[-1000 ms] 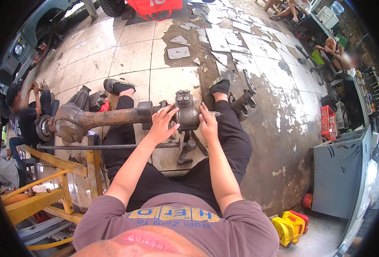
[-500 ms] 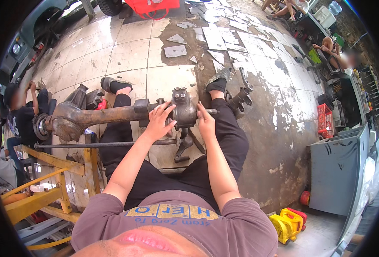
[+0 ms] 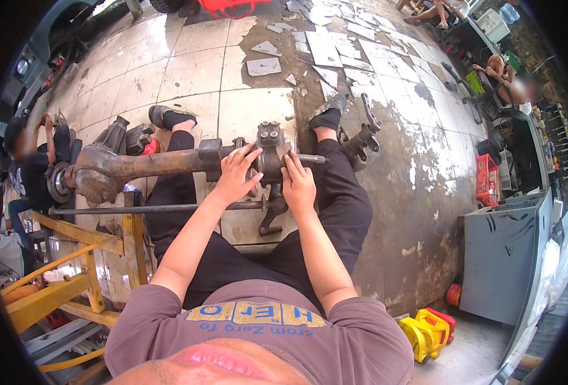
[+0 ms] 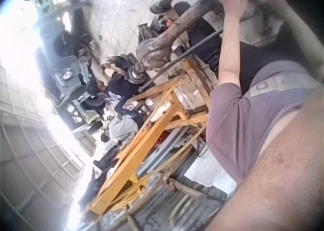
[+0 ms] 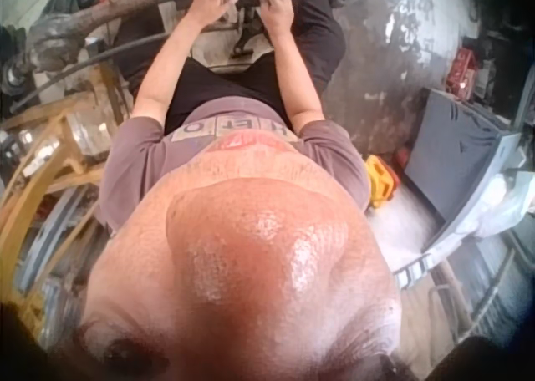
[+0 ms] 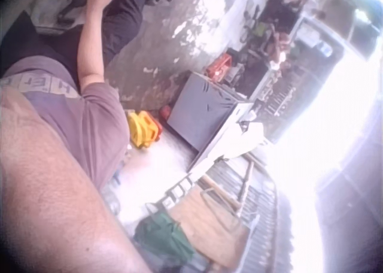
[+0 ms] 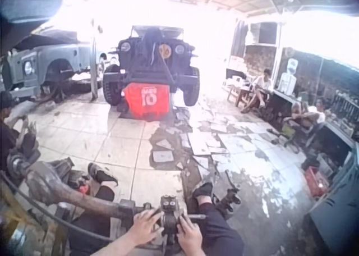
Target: The person sits on the floor and repeatedly rotates a metal axle component by hand, occasionally using a metal bar to apply leverage. The hands grip and turn the axle housing while the person remains seated throughout the clip.
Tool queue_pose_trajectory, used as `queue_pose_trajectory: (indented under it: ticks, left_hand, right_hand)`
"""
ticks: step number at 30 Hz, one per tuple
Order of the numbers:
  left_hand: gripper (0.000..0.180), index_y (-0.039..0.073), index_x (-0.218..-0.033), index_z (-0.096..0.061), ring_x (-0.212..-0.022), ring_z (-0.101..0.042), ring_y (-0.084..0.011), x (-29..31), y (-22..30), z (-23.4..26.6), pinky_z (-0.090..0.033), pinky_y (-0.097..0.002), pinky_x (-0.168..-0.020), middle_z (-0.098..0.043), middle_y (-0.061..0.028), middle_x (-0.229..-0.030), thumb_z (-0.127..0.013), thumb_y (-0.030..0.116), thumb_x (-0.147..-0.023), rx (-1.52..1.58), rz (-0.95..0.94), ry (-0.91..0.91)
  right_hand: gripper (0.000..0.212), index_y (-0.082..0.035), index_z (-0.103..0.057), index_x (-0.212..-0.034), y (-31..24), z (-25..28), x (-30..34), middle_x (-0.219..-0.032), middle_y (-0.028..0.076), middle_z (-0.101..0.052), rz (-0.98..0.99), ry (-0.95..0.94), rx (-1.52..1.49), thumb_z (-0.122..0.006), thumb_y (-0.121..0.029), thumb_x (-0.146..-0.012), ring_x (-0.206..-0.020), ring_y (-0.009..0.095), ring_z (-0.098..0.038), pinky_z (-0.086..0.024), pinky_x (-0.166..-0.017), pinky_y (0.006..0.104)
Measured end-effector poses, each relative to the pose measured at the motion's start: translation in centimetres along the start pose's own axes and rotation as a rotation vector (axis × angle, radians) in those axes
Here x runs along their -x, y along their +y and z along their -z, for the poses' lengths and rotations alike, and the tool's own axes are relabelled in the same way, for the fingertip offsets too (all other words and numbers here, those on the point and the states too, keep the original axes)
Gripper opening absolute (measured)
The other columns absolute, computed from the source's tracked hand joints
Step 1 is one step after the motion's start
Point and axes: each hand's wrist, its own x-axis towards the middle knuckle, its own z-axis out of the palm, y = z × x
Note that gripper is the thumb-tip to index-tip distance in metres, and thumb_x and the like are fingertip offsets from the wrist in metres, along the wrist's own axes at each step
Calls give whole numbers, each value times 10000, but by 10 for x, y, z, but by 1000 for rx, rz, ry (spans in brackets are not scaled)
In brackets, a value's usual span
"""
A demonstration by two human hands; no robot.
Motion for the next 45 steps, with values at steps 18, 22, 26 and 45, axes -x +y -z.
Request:
queue_pose_trajectory:
  ticks: [18, 22, 26, 45]
  left_hand:
    - [728, 257, -1675, -483, -1568, -412, -316, -1, 4, 0, -297, -522, -1246, -448, -78, -1723, -751, 381, -1010, -16, 11, -15]
    - [730, 262, -1673, -486, -1567, -410, -314, -4, 4, 2, -287, -524, -1251, -443, -76, -1726, -755, 393, -1008, 1, 27, -31]
    - [715, 251, -1661, -502, -1557, -418, -315, 0, 4, 0, -295, -518, -1245, -464, -77, -1712, -754, 395, -1008, -17, 8, 1]
    - [706, 249, -1675, -485, -1569, -408, -307, -1, 4, 0, -291, -510, -1244, -452, -74, -1716, -734, 413, -1035, -17, -3, -12]
  right_hand:
    - [434, -109, -710, -1486, 17, 7, -1, -1562, 84, -686, -79, -137, -41, -701, -117, -1053, -1009, 396, -704, -591, -940, 435]
    - [437, -119, -715, -1488, 26, 4, -16, -1570, 81, -681, -36, -82, -52, -705, -118, -1051, -1048, 398, -720, -585, -965, 445]
    - [421, -119, -709, -1488, 18, 5, 0, -1559, 62, -690, -112, -117, -110, -676, -108, -1068, -1096, 398, -722, -581, -995, 446]
    - [426, -118, -738, -1460, 19, 7, -8, -1541, 83, -703, -66, -85, -116, -715, -82, -1036, -1072, 388, -721, -579, -952, 451]
